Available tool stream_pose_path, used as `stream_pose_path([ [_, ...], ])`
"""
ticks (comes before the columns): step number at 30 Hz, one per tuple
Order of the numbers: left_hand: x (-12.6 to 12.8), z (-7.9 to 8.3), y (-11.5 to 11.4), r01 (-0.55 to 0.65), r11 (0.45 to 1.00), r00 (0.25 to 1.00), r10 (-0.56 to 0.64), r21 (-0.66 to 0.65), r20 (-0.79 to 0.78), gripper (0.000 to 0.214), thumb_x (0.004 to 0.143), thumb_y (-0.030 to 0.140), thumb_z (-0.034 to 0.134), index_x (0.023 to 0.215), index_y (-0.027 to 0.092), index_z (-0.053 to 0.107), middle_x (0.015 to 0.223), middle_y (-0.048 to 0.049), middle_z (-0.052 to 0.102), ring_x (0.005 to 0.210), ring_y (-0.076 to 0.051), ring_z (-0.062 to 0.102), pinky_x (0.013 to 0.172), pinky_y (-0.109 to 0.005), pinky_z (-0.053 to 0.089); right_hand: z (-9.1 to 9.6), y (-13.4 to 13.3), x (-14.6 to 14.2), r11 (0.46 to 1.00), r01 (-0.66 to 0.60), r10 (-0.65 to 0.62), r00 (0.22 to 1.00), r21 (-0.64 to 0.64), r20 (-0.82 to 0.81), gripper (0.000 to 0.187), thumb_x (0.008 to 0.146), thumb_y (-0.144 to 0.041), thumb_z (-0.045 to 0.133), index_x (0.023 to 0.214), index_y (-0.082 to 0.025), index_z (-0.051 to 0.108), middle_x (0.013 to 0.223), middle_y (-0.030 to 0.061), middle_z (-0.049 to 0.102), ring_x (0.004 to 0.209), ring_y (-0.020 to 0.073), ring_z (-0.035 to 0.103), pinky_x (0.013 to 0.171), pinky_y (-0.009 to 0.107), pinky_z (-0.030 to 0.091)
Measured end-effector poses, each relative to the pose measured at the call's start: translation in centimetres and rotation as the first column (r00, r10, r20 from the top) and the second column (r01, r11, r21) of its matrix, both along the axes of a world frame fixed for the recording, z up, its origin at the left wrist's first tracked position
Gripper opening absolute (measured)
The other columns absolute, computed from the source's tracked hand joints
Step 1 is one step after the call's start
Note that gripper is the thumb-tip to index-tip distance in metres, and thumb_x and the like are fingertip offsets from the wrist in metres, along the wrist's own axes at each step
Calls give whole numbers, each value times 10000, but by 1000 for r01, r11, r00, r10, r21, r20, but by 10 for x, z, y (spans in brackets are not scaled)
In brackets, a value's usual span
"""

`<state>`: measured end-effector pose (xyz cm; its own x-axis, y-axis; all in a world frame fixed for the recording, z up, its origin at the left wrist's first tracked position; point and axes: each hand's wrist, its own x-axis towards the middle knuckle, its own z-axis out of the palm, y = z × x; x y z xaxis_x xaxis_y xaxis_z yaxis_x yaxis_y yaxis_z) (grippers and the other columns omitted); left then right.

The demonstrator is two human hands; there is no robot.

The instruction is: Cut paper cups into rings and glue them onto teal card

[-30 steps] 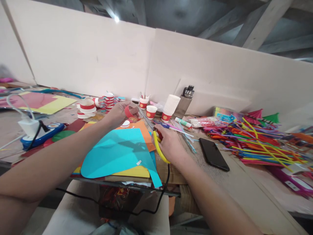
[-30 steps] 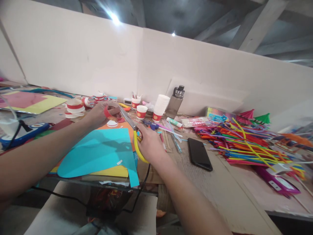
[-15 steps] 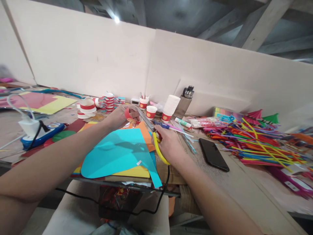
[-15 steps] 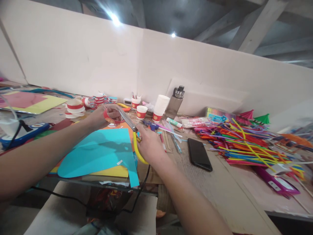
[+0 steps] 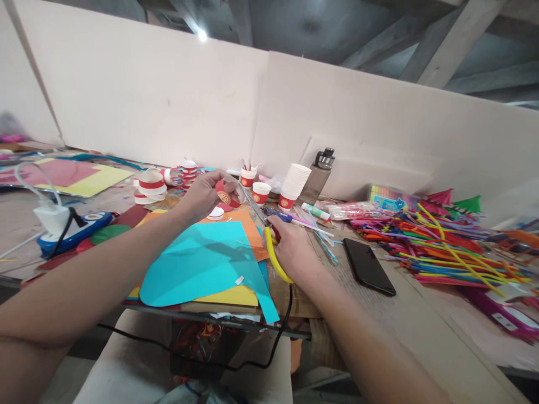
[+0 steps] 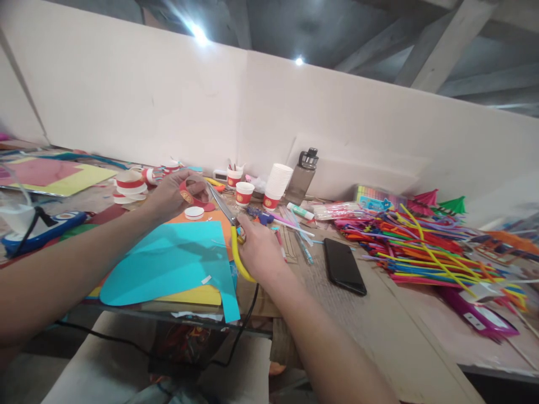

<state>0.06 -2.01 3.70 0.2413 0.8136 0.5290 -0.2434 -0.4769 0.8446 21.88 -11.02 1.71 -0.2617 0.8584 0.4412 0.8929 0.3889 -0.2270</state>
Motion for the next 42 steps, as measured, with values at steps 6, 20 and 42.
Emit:
stream_pose_path([
  [6,5,-3,-7,37,999,987,-39,-18,-157,343,750,455,787,808,138,670,669,-33,675,600,-138,631,585,-251,506,-4,1,-1,999,30,-30,999,16,18,345,861,-185,528,1189,-196,631,993,95,699,828,212,599,692,292,360],
  [20,5,-9,-4,242,963,969,-246,-121,-22,358,703,435,831,690,150,615,642,-22,614,517,-126,590,487,-252,472,1,-1,-2,1000,17,-17,997,-8,75,312,869,-169,523,1155,-204,643,855,59,720,726,196,599,621,275,332],
  [42,3,-5,-7,-117,993,988,115,-11,-107,275,772,384,772,715,153,633,630,-22,660,576,-117,597,563,-224,486,-8,4,1,998,53,-48,994,-45,95,395,845,-122,494,1210,-210,617,943,74,726,796,209,634,647,283,354],
])
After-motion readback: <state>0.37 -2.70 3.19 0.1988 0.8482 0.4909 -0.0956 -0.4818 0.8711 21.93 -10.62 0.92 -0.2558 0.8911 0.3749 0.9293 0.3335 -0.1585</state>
